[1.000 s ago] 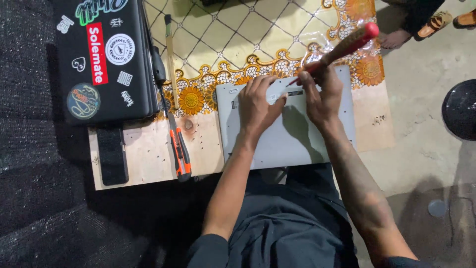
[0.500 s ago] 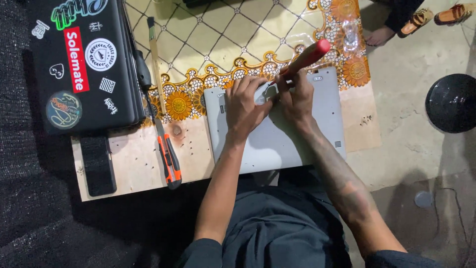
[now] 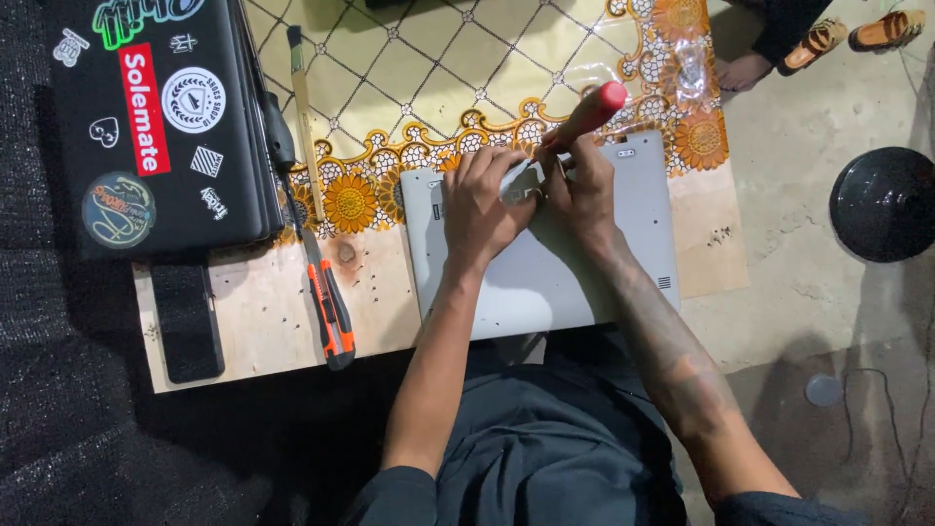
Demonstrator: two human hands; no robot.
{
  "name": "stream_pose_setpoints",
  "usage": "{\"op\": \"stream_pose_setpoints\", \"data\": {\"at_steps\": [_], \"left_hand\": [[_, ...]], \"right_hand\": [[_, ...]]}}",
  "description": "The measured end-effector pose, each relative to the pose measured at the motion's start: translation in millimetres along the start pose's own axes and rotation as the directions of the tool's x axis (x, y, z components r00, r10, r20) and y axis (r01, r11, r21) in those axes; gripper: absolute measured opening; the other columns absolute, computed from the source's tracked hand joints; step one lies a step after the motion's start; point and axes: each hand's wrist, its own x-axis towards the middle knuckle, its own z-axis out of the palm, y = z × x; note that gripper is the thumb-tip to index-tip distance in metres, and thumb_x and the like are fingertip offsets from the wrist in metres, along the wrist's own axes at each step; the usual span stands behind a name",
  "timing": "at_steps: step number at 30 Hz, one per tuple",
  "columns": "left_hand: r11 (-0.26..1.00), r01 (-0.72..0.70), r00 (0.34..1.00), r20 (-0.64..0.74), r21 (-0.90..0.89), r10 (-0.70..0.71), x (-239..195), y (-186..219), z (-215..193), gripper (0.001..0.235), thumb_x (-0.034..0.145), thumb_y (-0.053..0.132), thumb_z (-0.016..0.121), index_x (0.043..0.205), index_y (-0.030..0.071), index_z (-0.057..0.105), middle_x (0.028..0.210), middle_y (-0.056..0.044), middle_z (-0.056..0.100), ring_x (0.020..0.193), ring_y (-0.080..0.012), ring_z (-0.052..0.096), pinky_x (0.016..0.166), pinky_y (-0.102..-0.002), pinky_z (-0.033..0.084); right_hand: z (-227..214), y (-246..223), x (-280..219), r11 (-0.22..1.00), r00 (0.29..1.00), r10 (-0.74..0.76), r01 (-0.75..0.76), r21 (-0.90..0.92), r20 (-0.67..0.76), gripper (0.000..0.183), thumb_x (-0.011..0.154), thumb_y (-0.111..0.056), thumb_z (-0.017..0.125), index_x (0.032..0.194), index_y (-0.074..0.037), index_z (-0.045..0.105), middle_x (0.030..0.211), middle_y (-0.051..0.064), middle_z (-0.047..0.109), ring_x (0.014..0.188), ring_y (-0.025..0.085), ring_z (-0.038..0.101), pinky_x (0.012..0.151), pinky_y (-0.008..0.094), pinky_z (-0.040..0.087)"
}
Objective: The person uses a red screwdriver to remove screws from the bottom cover of a silver laptop. They then use an orange utility knife to pry open the casing. Finally, they lift the back cover off to reveal the internal components and use a brush to clean the inside.
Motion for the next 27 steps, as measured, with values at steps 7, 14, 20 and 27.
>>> {"op": "stream_pose_setpoints", "data": {"at_steps": [7,14,20,27], "left_hand": [[0.679,0.013,0.994,-0.066,-0.734,-0.090,19,2,-24,0.040,0.090,0.023,0.055,0.128,0.013,0.059,0.120,-0.015,0.062,0.116,-0.0337,0.056,0.096,-0.050,0.042],[0.497,-0.121,0.936,0.067,-0.859,0.344,62,59,-83,0.031,0.106,0.004,0.046,0.136,0.011,0.053,0.141,-0.006,0.056,0.138,-0.0184,0.051,0.121,-0.030,0.043],[0.542,-0.191,0.917,0.048,-0.819,0.396,68,62,-85,0.026,0.098,-0.009,0.053,0.117,0.006,0.064,0.123,-0.011,0.062,0.123,-0.0231,0.059,0.109,-0.031,0.050],[0.745,-0.382,0.924,-0.228,-0.547,0.306,73,69,-68,0.028,0.077,0.007,0.086,0.095,0.013,0.065,0.091,-0.001,0.055,0.082,-0.0133,0.058,0.072,-0.024,0.054]], "right_hand": [[-2,-3,10,0.992,0.992,-0.100,0.094,0.080,0.078,0.012,0.087,0.008,0.060,0.093,-0.003,0.063,0.082,0.010,0.062,0.070,0.029,0.062,0.053,0.035,0.048],[-1,-10,13,1.000,0.997,-0.006,0.004,0.022,0.080,0.022,0.067,0.014,0.038,0.081,0.000,0.048,0.070,0.010,0.047,0.061,0.021,0.037,0.055,0.033,0.030],[-3,7,11,0.998,0.988,-0.054,0.048,0.048,0.143,0.022,0.062,0.014,0.038,0.077,-0.002,0.034,0.068,0.008,0.033,0.062,0.020,0.028,0.055,0.035,0.023],[0,34,-4,0.998,0.984,-0.062,0.063,0.002,0.168,0.004,0.074,0.007,0.046,0.077,0.003,0.047,0.066,0.014,0.048,0.057,0.023,0.042,0.053,0.037,0.034]]}}
